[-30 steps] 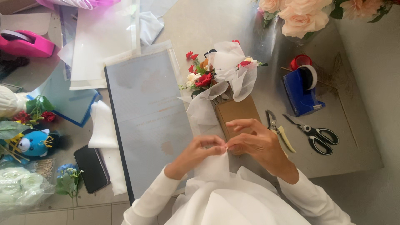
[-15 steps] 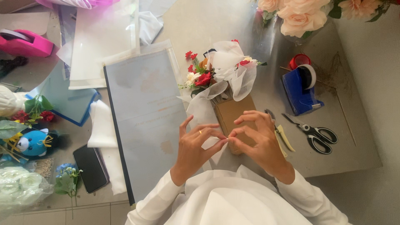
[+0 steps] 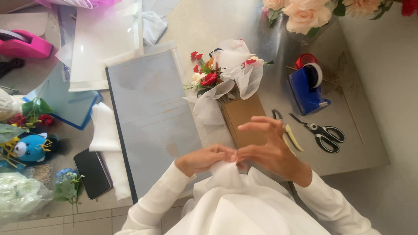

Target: The person prepares a small flower arrangement featuring a teddy bear by folding and attaching pieces of white tissue paper around the base of the bear and flowers.

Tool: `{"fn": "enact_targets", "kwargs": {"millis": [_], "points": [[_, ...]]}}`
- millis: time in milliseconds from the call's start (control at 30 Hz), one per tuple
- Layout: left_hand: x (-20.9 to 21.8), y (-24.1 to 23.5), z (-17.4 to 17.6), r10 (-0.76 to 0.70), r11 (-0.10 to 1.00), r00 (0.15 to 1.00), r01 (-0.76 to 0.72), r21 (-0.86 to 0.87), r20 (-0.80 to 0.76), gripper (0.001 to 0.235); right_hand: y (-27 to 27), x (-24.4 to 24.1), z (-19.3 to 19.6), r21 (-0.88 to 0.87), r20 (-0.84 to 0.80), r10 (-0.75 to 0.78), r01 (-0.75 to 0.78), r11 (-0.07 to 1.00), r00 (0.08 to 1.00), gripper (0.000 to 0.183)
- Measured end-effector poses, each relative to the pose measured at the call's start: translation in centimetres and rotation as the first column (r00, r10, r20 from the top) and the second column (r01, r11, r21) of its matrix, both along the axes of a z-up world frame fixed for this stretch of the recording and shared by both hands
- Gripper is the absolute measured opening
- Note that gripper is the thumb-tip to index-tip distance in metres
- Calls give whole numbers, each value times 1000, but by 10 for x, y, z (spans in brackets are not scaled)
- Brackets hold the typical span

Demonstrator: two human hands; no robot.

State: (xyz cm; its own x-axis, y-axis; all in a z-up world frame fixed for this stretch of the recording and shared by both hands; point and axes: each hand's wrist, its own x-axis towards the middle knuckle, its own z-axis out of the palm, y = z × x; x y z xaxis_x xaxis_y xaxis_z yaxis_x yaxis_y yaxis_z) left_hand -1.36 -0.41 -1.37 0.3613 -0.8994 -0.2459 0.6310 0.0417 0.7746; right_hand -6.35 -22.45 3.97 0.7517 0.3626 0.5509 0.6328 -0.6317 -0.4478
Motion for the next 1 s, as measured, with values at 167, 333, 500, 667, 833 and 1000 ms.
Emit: {"fn": "enact_targets", "kwargs": {"millis": [167,333,500,667,833,1000], "points": [[-5,-13,-21,-308,938,872,210,-276,-381,26,-6,-6,-8,-226,139,60,-27,974,989,15],[6,-5,27,340,868,314,-468,-167,886,53,-16,-7,-38,-399,184,-116,182,899,976,25],[-16,-15,12,176,855,83,-506,-111,981,32,-15,4,-48,-396,128,-29,78,915,991,25],[-30,-17,6,139,807,124,-590,-39,983,38,-8,9,-74,-118,-72,120,-128,985,990,27],[-52,-23,-20,153,644,138,-765,7,979,20,-10,8,-89,124,-220,202,-178,976,954,30],[-60,-26,-20,226,656,416,-734,178,881,14,-20,13,-103,29,-211,110,-106,994,971,22]]}}
